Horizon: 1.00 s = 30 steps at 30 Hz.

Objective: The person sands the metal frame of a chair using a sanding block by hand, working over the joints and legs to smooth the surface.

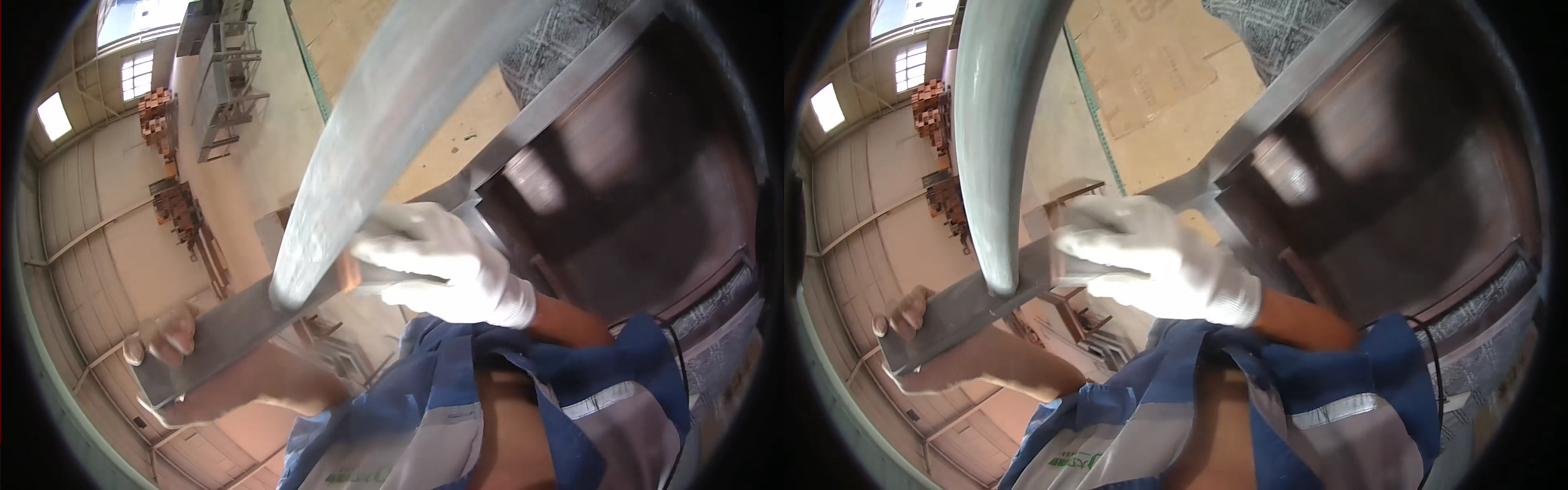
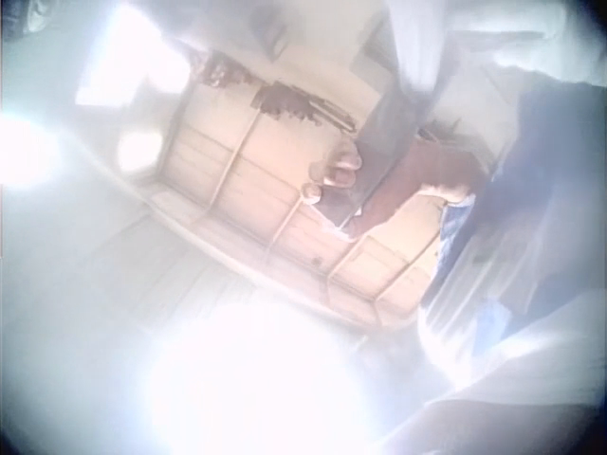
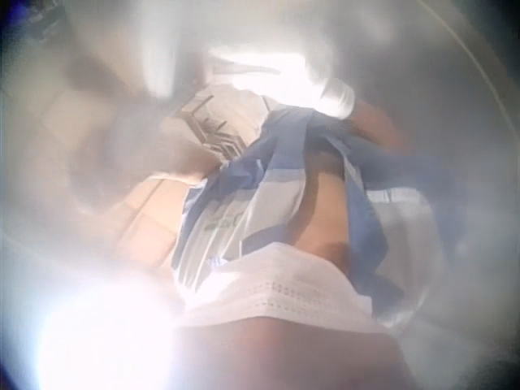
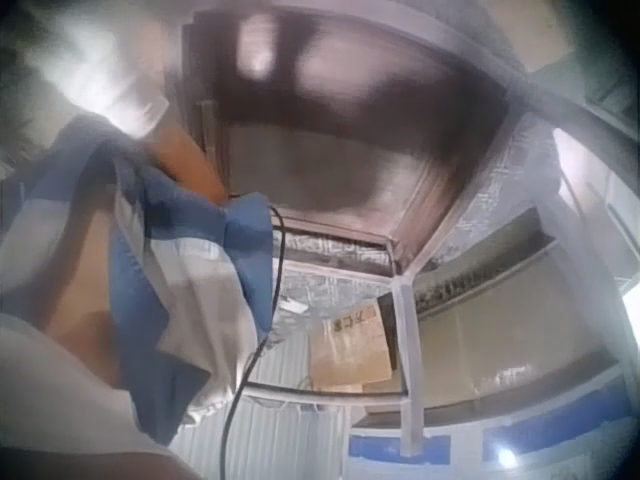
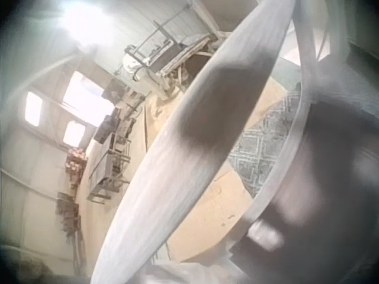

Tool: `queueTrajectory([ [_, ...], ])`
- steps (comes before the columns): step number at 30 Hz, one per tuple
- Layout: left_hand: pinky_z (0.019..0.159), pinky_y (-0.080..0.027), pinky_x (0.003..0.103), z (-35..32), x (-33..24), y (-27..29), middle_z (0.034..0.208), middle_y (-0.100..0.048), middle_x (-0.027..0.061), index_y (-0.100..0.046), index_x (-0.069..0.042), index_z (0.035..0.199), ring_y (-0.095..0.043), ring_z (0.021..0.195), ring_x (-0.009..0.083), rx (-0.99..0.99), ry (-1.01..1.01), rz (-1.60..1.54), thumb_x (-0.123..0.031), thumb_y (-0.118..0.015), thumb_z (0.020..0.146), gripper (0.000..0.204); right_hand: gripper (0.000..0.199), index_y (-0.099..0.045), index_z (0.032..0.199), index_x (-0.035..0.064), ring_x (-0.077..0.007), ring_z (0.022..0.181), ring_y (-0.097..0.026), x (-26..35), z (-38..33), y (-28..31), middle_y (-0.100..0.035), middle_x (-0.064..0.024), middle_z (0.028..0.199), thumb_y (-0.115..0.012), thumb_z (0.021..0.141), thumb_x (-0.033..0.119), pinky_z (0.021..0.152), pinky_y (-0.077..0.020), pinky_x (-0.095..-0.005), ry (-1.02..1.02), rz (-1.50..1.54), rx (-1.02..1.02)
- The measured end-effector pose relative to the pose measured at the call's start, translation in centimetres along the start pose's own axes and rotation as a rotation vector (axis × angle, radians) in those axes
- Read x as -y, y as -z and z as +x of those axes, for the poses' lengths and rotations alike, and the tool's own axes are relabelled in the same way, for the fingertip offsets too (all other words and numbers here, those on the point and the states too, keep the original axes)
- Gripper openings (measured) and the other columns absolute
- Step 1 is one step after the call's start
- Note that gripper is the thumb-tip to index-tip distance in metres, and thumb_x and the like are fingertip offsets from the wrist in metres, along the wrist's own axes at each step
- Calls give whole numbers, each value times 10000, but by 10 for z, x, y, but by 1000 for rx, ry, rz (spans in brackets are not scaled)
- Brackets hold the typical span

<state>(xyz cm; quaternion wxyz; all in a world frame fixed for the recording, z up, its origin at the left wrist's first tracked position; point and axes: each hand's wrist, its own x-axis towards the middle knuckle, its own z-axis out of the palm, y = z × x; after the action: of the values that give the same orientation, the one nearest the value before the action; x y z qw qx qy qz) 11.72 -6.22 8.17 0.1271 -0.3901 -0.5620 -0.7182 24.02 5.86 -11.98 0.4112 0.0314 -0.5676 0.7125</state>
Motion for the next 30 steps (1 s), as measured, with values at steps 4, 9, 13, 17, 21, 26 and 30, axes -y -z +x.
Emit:
queueTrajectory([
  [4, 705, -421, 264, -4, 0, 0, 821, -460, 35, -537, -40, 1088, -464, 707, 142, 1, -16, -35, -533, -600, 808, 571, 204, -662, 1130, -41, -200, 843, -679, -4, -22, 18, -698, -117, 993, -588, 1021, 115, 709, -557, -299, -563, 73, -200],
  [9, 731, -413, 269, -11, -2, 0, 827, -443, 32, -529, -29, 1079, -467, 733, 146, -203, -89, 111, -507, -646, 769, 581, 231, -621, 1202, -35, -233, 874, -676, 15, -36, -5, -668, -113, 996, -607, 999, 75, 738, -561, -326, -345, -413, -58],
  [13, 731, -419, 272, -10, -3, 7, 826, -420, 30, -508, -34, 1103, -468, 725, 149, 34, 2, -106, -533, -651, 755, 625, 236, -645, 1204, 24, -253, 981, -651, -16, -62, 14, -642, -124, 1050, -622, 976, 82, 759, -534, -323, -443, -364, -218],
  [17, 731, -426, 277, -3, 0, 18, 833, -420, 32, -496, -36, 1115, -471, 720, 150, 62, -29, -98, -532, -664, 745, 641, 328, -657, 1275, 17, -335, 915, -688, -63, -98, 51, -679, -158, 1105, -648, 950, 56, 819, -572, -377, -408, -739, -284],
  [21, 733, -433, 285, 2, -4, 27, 857, -452, 36, -504, -27, 1114, -482, 725, 150, 44, 20, -199, -486, -703, 727, 633, 362, -663, 1291, 29, -320, 947, -707, -54, -95, 23, -684, -170, 1254, -657, 972, 200, 828, -584, -397, -516, -674, -106],
  [26, 724, -436, 291, 10, -2, 12, 894, -486, 36, -510, -13, 1123, -474, 726, 148, 121, 60, -303, -481, -736, 741, 645, 353, -674, 1239, 46, -235, 864, -681, 14, -21, -23, -687, -148, 1243, -641, 981, 284, 746, -583, -382, -149, -891, 106],
  [30, 716, -443, 296, -2, 6, -8, 923, -501, 36, -496, -7, 1096, -456, 727, 146, -117, -97, 8, -582, -649, 823, 655, 306, -667, 1224, -4, -250, 909, -701, 0, -22, -3, -696, -179, 1245, -615, 1016, 215, 771, -585, -342, -170, -719, -122],
])
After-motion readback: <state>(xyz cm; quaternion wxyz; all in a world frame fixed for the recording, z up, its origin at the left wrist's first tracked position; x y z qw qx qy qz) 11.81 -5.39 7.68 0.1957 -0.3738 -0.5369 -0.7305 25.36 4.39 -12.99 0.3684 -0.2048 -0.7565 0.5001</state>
